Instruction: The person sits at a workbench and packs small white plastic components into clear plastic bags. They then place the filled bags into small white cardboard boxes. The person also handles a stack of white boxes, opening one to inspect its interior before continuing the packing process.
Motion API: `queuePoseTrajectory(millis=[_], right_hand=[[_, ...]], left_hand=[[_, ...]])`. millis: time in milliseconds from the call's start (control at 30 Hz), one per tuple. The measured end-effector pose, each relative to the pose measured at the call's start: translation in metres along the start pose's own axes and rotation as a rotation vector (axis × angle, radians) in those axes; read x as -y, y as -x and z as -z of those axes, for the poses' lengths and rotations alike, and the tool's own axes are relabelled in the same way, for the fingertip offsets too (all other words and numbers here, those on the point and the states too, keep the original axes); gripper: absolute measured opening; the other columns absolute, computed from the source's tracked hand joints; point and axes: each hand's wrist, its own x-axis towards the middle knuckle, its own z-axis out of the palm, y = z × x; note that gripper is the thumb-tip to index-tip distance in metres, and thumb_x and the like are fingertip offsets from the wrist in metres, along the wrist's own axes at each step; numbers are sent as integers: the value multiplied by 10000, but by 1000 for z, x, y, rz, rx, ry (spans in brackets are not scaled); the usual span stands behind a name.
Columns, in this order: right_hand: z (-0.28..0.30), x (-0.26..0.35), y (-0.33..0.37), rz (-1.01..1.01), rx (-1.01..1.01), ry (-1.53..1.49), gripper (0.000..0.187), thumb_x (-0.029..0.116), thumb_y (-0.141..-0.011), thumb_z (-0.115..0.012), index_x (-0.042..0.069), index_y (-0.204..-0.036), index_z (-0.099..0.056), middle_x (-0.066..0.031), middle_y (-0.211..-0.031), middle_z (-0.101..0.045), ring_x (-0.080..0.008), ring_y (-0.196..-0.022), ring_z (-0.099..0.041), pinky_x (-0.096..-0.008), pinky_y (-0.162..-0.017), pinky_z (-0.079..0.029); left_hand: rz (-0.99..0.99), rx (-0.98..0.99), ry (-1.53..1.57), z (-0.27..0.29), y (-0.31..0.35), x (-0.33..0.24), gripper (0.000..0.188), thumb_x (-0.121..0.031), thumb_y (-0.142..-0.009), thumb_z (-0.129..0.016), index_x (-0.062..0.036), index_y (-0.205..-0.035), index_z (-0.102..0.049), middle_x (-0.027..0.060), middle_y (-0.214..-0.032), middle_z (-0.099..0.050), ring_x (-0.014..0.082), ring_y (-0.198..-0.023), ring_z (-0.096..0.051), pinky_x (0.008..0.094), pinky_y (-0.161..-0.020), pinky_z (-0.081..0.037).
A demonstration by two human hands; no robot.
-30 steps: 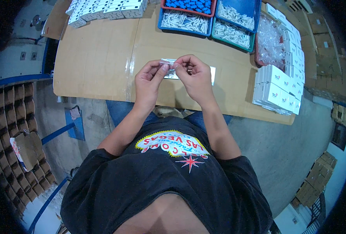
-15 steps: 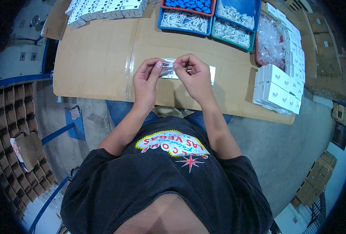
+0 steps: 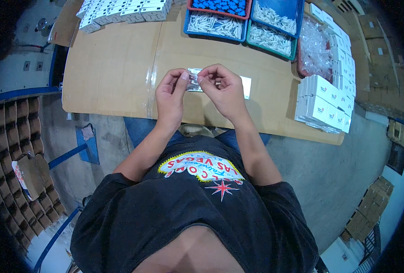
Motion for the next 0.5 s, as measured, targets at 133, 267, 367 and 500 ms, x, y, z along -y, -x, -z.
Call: queuePoseTrajectory(millis=[133,267,367,500], right_hand=[[0,1,0,-10,-26,-21,107,62,-945,-731,10,-1029,-692,27,-887,-650,-19,-777,-562,-180,-686,-466],[0,0,0,-10,-28,-47,98,64,-948,-728,6,-1018,-691,24,-891,-654,-17,-770,-559,-179,-683,-463],[1,0,0,-11,-20,-23,90,62,-950,-722,5,-1011,-689,26,-881,-651,-17,-766,-557,-179,-680,-463],[1,0,0,-18,-23,-6,86,63,-951,-717,6,-1008,-687,30,-866,-645,-18,-764,-558,-178,-681,-465]], left_hand=[[16,27,30,-1,1,-1,153,-122,-1033,-636,-1,-1125,-657,43,-1068,-686,99,-1003,-631,263,-904,-512],[31,23,39,-4,1,-2,174,-138,-1018,-668,2,-1121,-667,45,-1042,-694,95,-971,-637,259,-871,-519],[19,26,58,-3,0,0,177,-147,-1010,-684,1,-1106,-674,43,-1024,-696,92,-951,-639,257,-853,-522],[14,43,69,-1,0,3,151,-132,-1007,-684,-7,-1091,-670,34,-1018,-690,84,-938,-634,254,-841,-517]])
